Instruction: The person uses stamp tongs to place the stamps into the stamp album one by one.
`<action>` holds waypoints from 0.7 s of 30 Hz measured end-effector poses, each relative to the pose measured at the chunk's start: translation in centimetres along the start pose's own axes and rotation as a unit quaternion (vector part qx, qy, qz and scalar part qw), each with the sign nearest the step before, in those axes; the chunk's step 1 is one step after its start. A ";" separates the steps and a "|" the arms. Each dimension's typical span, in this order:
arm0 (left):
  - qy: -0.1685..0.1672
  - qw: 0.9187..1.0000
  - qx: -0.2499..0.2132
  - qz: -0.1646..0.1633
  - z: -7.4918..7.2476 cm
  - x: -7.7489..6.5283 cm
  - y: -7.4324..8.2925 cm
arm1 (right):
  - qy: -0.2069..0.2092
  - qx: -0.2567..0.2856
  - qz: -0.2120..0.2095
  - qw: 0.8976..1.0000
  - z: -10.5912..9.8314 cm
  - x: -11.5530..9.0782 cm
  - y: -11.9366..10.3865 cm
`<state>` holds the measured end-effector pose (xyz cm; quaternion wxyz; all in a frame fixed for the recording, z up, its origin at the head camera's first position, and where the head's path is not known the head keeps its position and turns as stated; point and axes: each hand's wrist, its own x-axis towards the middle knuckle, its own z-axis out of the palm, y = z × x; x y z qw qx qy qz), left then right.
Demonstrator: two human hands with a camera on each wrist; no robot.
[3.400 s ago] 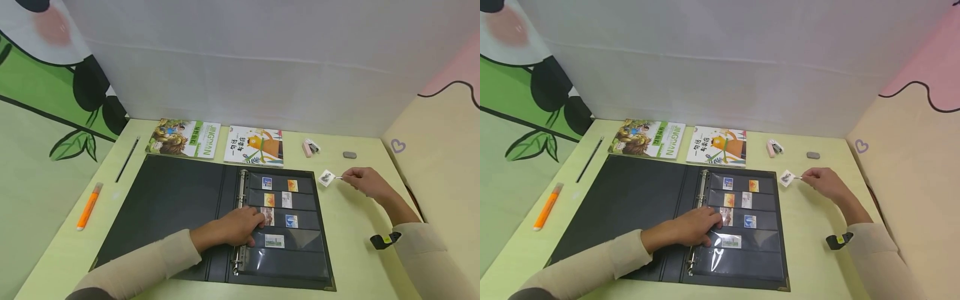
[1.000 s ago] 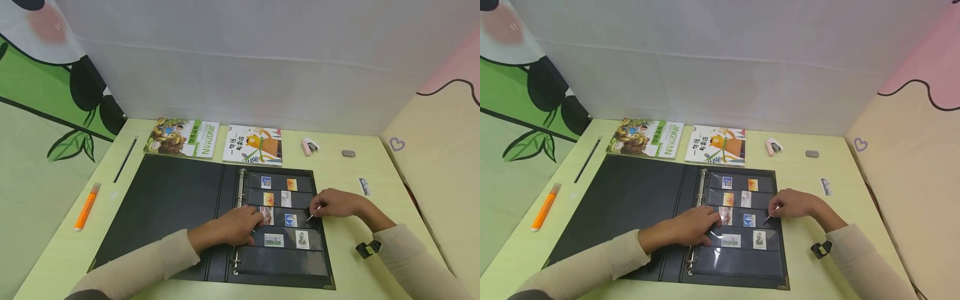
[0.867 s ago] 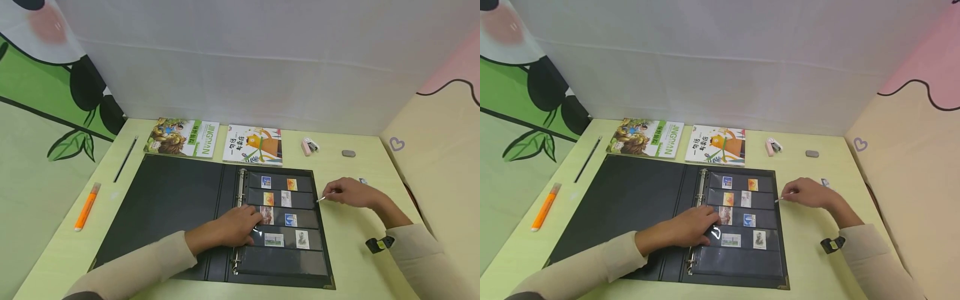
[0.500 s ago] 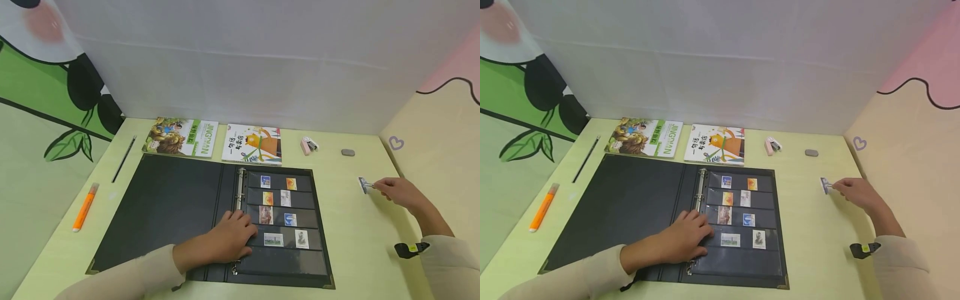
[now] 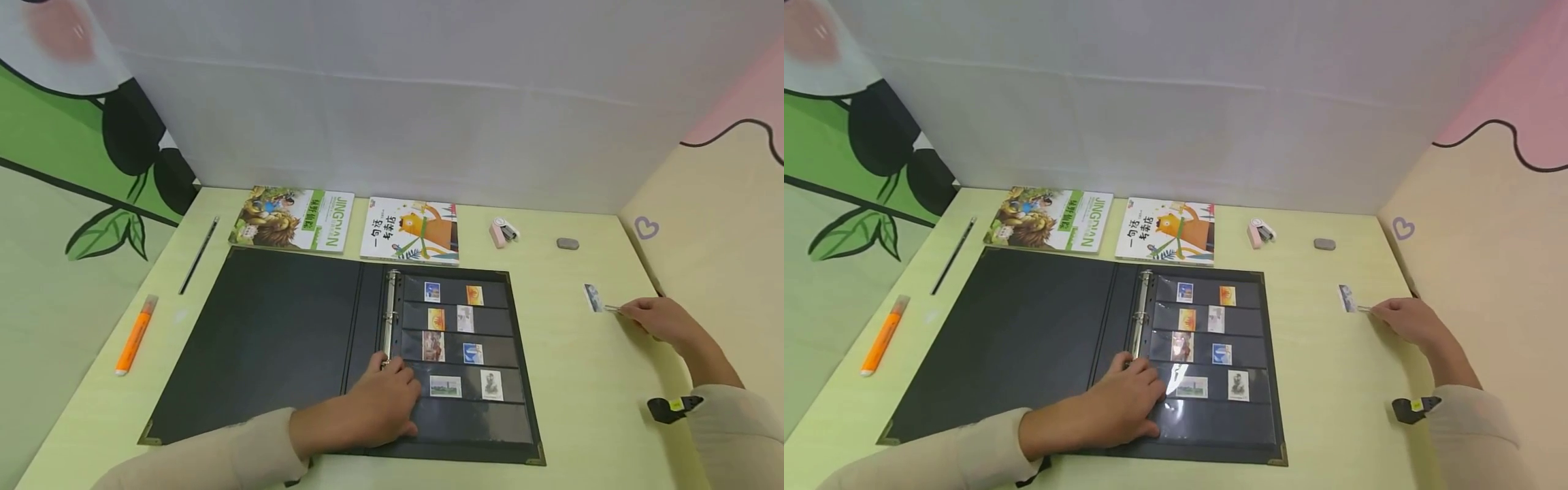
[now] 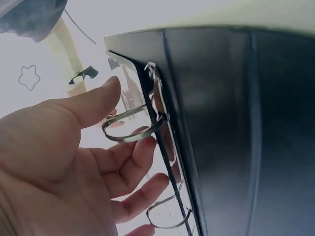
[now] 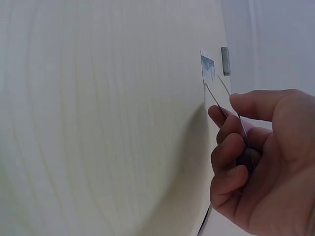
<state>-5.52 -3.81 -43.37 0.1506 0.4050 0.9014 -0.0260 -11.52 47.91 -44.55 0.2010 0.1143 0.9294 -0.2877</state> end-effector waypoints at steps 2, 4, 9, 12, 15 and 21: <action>0.007 1.000 0.021 -0.003 0.3 0.2 0.2 | 0.005 0.001 -0.003 1.000 0.2 0.4 -0.3; 0.017 0.999 0.041 -0.004 0.6 0.5 0.4 | 0.010 0.001 -0.001 1.000 0.4 0.9 -0.5; 0.019 0.997 0.072 -0.004 0.9 1.2 0.7 | 0.033 -0.009 -0.005 0.999 0.9 2.0 -0.9; 0.006 0.998 0.063 -0.007 0.8 1.5 0.8 | 0.045 -0.015 -0.015 0.999 1.2 2.4 -1.3; -0.008 0.999 0.046 -0.010 0.6 1.9 0.9 | 0.046 -0.010 -0.020 0.999 1.2 2.6 -1.7; -0.024 0.999 0.029 -0.012 0.2 2.1 0.8 | 0.037 0.003 -0.006 0.999 0.7 2.6 -2.3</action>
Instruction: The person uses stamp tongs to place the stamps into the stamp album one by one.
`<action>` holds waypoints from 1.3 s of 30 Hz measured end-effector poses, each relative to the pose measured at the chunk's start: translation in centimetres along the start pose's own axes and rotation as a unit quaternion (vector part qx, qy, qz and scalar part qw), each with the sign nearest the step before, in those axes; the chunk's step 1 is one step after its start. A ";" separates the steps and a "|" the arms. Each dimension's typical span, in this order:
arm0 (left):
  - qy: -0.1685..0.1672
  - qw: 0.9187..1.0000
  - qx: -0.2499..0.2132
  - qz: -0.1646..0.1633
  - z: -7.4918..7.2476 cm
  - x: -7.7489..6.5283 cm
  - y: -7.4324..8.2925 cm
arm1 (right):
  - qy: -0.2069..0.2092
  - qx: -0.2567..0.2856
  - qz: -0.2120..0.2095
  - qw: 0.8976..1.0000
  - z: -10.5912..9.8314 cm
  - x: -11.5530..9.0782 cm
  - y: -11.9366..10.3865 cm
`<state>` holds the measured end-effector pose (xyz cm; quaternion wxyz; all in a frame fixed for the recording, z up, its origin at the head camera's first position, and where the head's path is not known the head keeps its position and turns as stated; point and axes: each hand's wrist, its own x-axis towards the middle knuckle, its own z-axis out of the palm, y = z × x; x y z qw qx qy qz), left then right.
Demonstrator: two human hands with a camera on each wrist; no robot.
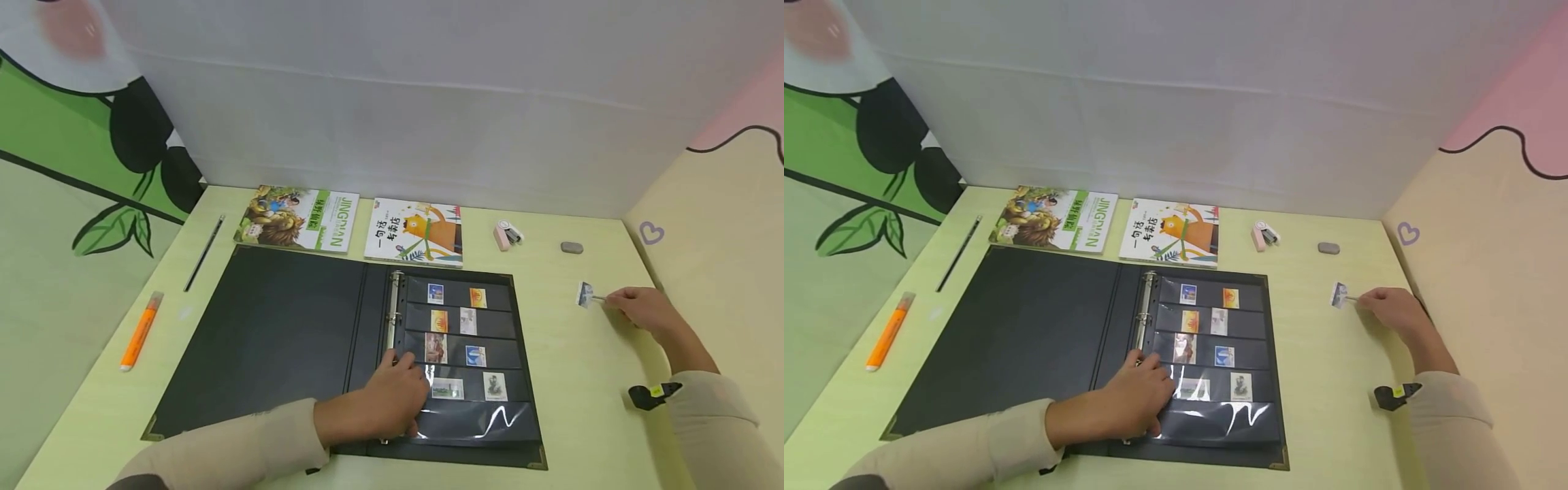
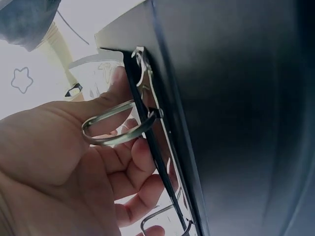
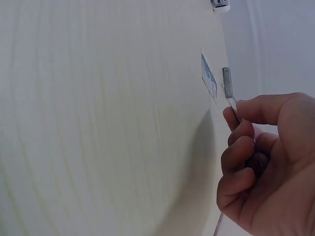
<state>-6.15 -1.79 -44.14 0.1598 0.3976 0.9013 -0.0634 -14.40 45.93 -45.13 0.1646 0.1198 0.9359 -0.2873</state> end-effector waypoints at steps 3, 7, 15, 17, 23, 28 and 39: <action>-0.006 1.000 -0.007 -0.001 -0.2 0.1 0.0 | -0.022 -0.001 0.014 1.000 -0.2 -0.3 0.0; -0.008 1.000 -0.012 0.000 -0.2 0.1 -0.2 | -0.041 0.010 0.023 0.999 -0.1 -0.5 -0.2; -0.010 1.000 -0.012 0.006 -0.4 0.2 -0.4 | 0.007 0.013 0.002 1.000 1.1 0.0 -0.7; -0.012 1.000 -0.020 0.005 -0.5 0.1 -0.3 | 0.020 0.009 -0.006 1.000 1.3 0.2 -0.8; -0.006 1.000 -0.028 0.008 -0.6 -0.1 -0.4 | 0.030 0.017 -0.003 0.999 0.7 0.4 -1.2; -0.004 1.000 -0.020 0.013 -0.6 -0.3 -0.6 | 0.036 0.030 0.023 0.999 -0.1 1.0 -0.8; -0.006 0.999 -0.029 0.022 -0.4 -0.3 -0.8 | 0.030 0.006 0.034 0.999 0.2 2.3 -0.5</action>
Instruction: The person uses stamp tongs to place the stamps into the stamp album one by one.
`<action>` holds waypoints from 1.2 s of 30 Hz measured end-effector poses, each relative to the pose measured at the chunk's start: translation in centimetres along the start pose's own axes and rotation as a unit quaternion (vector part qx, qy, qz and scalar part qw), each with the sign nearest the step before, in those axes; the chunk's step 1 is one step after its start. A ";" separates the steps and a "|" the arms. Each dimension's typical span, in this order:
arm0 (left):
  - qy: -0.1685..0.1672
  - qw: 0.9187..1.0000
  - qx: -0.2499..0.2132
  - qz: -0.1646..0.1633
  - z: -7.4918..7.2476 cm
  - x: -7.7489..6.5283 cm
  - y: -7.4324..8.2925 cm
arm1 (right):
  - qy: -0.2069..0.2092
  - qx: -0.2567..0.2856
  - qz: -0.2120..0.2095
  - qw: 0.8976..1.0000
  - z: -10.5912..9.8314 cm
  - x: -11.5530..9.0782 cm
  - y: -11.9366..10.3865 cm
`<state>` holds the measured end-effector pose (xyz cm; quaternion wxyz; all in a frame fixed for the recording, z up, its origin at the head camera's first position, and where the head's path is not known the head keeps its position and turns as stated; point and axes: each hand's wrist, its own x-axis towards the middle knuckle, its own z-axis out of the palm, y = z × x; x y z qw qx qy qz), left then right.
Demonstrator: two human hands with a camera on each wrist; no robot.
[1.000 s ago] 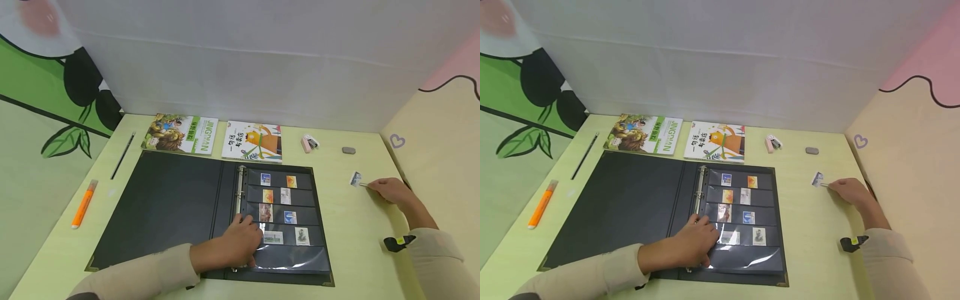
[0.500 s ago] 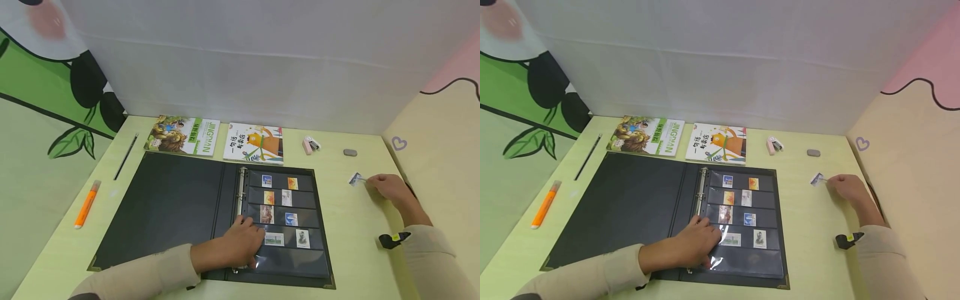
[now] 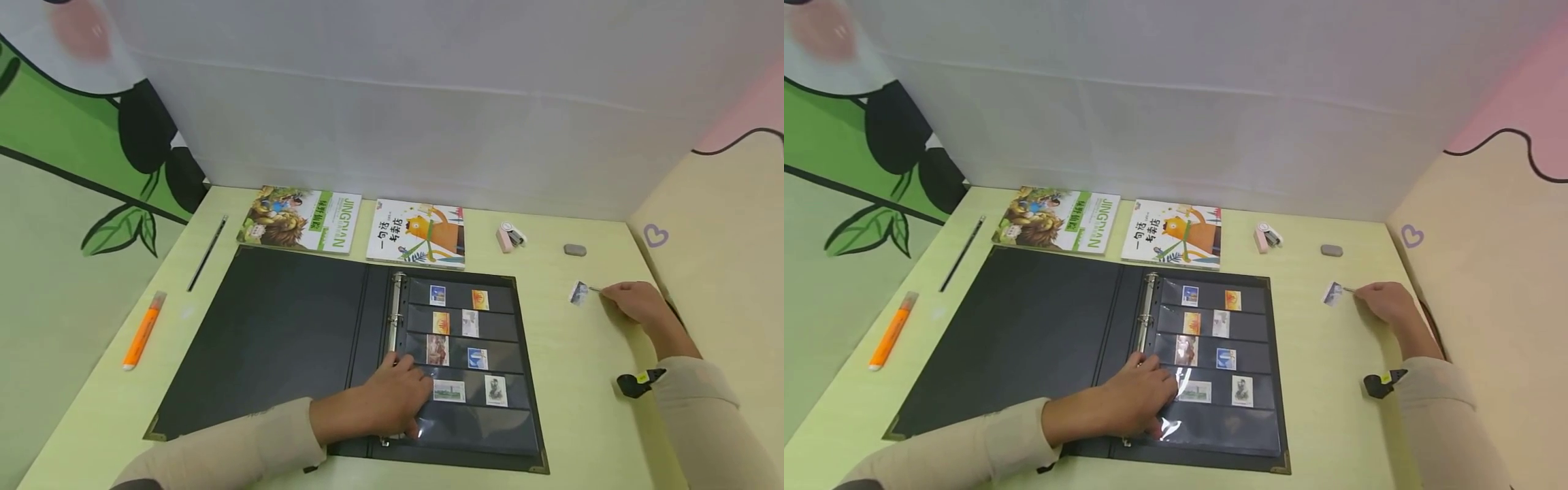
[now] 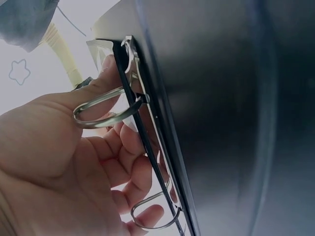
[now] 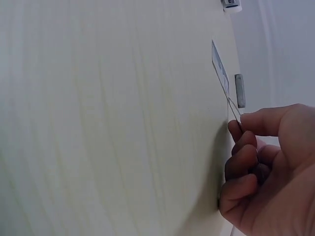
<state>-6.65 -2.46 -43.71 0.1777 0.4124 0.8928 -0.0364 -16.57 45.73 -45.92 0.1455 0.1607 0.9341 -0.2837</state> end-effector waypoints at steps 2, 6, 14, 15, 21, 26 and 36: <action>0.003 1.000 0.002 0.001 -0.1 -0.1 0.0 | -0.013 0.017 0.001 1.000 0.1 0.0 -0.3; 0.004 1.000 0.006 0.002 -0.2 -0.2 0.1 | -0.034 0.045 -0.009 0.998 -0.1 -0.4 -1.1; 0.004 1.000 0.007 0.017 0.0 -0.1 -0.1 | -0.057 0.062 -0.072 0.994 -1.0 -3.2 -3.4; 0.004 1.000 0.005 0.018 0.0 -0.1 -0.1 | -0.059 0.063 -0.085 0.993 -0.9 -3.6 -4.0; 0.004 1.000 -0.005 0.022 -0.2 -0.1 -0.3 | -0.086 0.050 -0.176 0.979 1.8 -5.7 -9.4; 0.008 1.000 -0.006 0.023 -0.3 -0.4 -0.2 | -0.125 0.000 -0.257 0.958 5.8 -7.3 -14.2; 0.006 1.000 0.003 0.014 -0.4 -0.6 0.0 | -0.239 -0.088 -0.387 0.886 12.9 -10.5 -18.5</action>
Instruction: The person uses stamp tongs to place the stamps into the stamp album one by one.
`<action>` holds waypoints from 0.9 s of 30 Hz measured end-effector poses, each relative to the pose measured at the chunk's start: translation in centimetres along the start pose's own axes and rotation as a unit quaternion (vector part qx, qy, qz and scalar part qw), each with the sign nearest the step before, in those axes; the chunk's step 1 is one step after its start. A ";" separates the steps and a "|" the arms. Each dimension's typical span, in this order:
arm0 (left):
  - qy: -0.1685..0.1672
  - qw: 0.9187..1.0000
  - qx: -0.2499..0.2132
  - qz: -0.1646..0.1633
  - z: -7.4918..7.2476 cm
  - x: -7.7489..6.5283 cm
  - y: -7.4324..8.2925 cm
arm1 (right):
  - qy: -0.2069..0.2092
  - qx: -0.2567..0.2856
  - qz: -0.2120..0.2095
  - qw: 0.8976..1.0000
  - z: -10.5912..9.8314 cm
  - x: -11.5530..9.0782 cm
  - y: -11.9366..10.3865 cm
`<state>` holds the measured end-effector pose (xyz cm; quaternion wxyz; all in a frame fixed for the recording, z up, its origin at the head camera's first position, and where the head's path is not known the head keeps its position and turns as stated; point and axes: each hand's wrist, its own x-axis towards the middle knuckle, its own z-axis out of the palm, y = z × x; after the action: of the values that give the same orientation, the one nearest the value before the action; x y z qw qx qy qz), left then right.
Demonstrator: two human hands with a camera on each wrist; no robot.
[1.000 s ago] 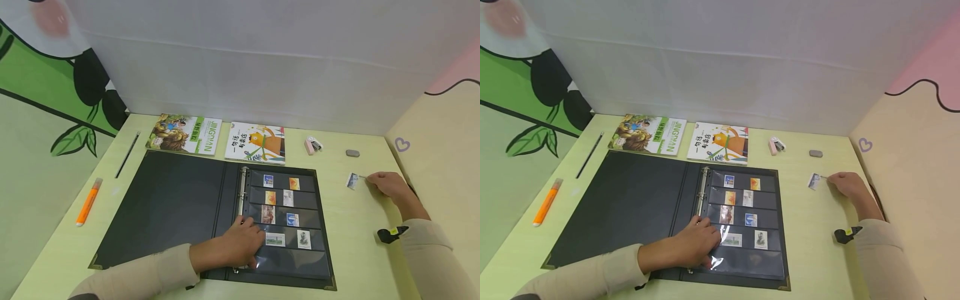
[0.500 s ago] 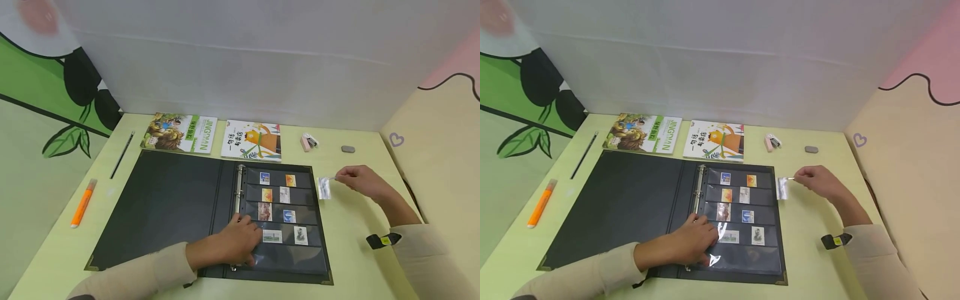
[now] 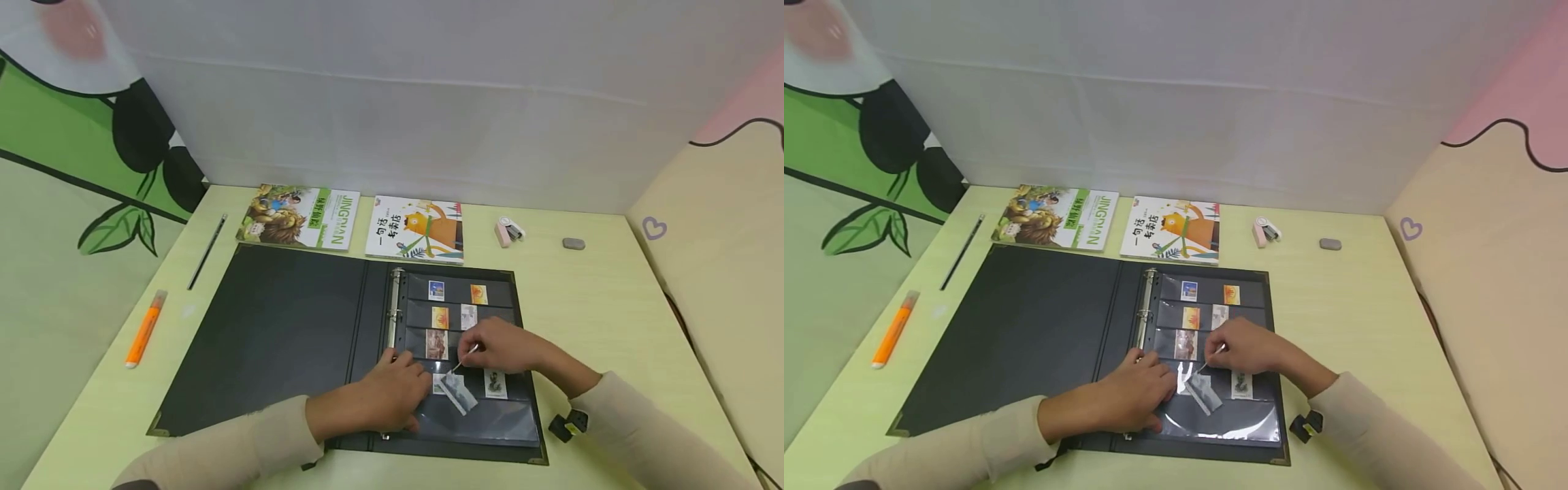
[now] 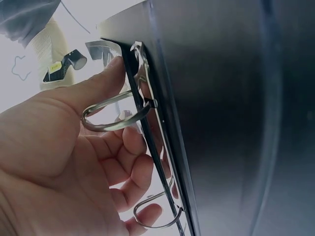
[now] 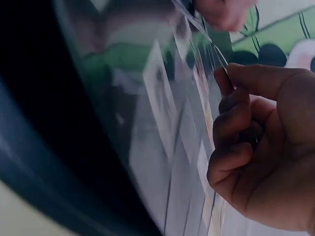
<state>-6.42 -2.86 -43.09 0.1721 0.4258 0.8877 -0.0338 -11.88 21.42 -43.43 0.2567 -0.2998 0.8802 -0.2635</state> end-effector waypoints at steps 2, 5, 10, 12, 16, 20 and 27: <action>-0.001 1.000 0.003 -0.001 0.0 0.0 0.0 | -0.032 0.006 -0.019 0.999 0.7 0.3 -0.9; -0.003 1.000 0.005 -0.004 0.0 0.0 0.0 | -0.065 0.011 -0.040 0.997 1.4 0.7 -1.8; 0.004 1.000 0.004 0.001 0.1 0.1 0.0 | -0.089 0.005 -0.053 0.995 2.0 1.3 -2.5; 0.009 1.000 0.002 0.004 0.1 0.1 0.0 | -0.098 0.009 -0.055 0.994 2.2 1.5 -2.6; 0.011 1.000 0.006 0.004 0.0 0.0 0.1 | -0.113 0.015 -0.062 0.992 2.5 1.8 -2.9; 0.008 1.000 0.011 0.003 0.0 -0.1 0.1 | -0.119 0.023 -0.053 0.991 2.7 2.0 -3.2; 0.013 1.000 0.008 0.007 0.1 -0.1 -0.1 | -0.125 0.034 -0.042 0.991 2.7 2.0 -3.5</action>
<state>-6.37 -3.00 -43.20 0.1574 0.4342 0.8863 -0.0342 -10.27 16.86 -43.83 0.3638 -0.3583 0.8183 -0.2637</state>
